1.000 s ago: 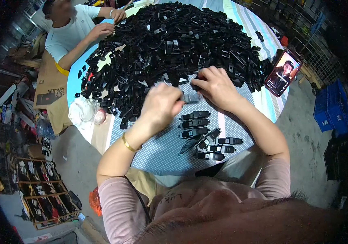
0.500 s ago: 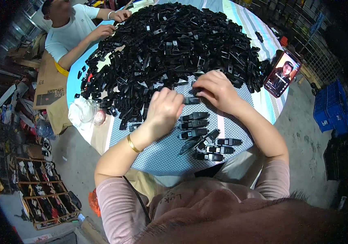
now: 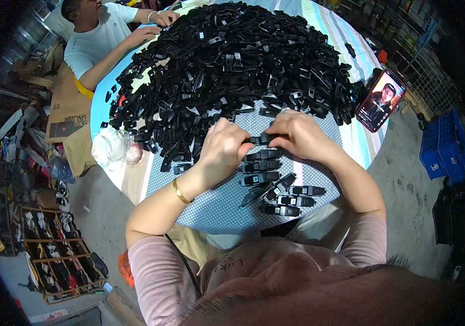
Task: Separating individual black plastic hair clips from a large pile on a workspace table.
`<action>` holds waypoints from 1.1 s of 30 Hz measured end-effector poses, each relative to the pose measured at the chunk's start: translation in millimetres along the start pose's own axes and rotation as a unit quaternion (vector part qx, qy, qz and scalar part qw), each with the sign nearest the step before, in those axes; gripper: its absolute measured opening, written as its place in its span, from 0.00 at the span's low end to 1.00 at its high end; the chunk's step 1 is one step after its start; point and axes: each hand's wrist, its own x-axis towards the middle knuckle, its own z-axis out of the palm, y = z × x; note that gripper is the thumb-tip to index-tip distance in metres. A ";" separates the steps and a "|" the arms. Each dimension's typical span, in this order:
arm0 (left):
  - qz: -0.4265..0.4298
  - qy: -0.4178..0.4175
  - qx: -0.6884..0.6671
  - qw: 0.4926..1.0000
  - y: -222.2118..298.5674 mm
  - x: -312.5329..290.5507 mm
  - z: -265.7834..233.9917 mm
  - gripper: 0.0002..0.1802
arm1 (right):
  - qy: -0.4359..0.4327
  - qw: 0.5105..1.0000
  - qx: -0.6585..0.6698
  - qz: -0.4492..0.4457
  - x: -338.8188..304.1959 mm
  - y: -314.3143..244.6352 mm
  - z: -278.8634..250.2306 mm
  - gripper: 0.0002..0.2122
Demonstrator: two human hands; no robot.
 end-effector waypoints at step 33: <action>-0.067 -0.144 0.163 0.974 -33.5 44.3 -45.2 0.08 | 0.137 0.981 -0.134 -0.004 13.4 25.7 23.1 0.14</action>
